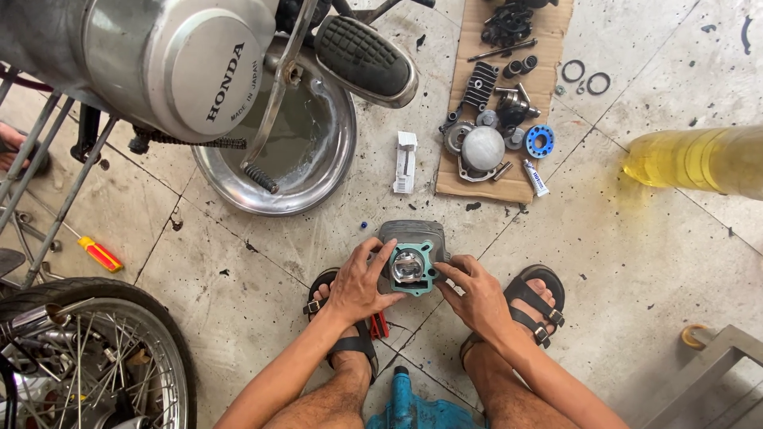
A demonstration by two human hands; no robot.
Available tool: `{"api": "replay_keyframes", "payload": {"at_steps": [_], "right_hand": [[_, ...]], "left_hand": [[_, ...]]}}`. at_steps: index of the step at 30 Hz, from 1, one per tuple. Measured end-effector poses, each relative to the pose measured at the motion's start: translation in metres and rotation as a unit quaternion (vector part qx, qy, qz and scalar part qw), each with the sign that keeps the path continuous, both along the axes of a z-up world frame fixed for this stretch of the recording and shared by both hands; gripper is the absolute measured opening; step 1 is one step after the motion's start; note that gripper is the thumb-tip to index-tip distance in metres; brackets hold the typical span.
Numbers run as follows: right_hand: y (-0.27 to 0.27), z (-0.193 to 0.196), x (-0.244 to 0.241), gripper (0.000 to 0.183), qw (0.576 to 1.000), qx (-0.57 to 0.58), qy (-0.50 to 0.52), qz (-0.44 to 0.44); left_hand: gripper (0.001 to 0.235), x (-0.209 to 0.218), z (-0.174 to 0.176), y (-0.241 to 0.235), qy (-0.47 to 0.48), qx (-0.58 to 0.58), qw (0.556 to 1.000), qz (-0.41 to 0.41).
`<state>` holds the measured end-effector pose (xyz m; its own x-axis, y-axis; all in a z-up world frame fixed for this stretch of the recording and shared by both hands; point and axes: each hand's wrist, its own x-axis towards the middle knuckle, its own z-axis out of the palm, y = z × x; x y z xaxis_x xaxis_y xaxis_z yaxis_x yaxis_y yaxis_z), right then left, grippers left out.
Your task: The person sits on the floor and applies sealant from a tube onto the mating surface of a motorcycle engine casing. They then place a gasket over the sealant and press it into place.
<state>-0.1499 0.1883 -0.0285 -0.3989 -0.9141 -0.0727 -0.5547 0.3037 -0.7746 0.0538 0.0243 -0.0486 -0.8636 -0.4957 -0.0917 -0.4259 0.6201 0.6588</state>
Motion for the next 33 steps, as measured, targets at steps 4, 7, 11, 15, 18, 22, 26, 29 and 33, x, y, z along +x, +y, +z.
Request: {"api": "replay_keyframes", "payload": {"at_steps": [4,7,11,15,18,22,26,29,33], "right_hand": [[-0.002,0.001,0.001,0.032,1.0,-0.006,0.011,-0.007],[-0.002,0.003,0.001,0.029,1.0,-0.003,0.017,-0.001],[0.0,0.0,0.001,0.035,1.0,0.0,0.03,0.01],[-0.005,0.012,0.001,0.047,0.991,0.015,0.113,0.069],[-0.007,0.014,-0.001,0.052,0.984,0.025,0.141,0.103],[-0.006,0.007,-0.002,0.055,0.977,0.038,0.165,0.13],[-0.007,0.007,-0.001,0.056,0.976,0.054,0.165,0.131],[-0.008,0.006,-0.002,0.059,0.975,0.057,0.17,0.132],[-0.01,0.006,-0.003,0.057,0.975,0.073,0.157,0.141]], "left_hand": [[0.104,0.0,0.002,0.0,0.009,-0.011,1.0,-0.003],[0.106,0.003,-0.004,-0.001,0.013,0.001,1.0,-0.007],[0.105,0.005,-0.005,-0.001,0.026,-0.007,1.0,-0.006],[0.094,0.01,-0.006,-0.001,0.053,-0.001,0.999,-0.009],[0.083,0.014,-0.007,-0.001,0.061,-0.007,0.998,-0.015],[0.075,0.016,-0.015,-0.003,0.067,-0.026,0.997,-0.021],[0.074,0.015,-0.015,-0.004,0.065,-0.03,0.997,-0.021],[0.075,0.015,-0.015,-0.004,0.065,-0.031,0.997,-0.019],[0.076,0.013,-0.013,-0.004,0.062,-0.039,0.997,-0.019]]}}
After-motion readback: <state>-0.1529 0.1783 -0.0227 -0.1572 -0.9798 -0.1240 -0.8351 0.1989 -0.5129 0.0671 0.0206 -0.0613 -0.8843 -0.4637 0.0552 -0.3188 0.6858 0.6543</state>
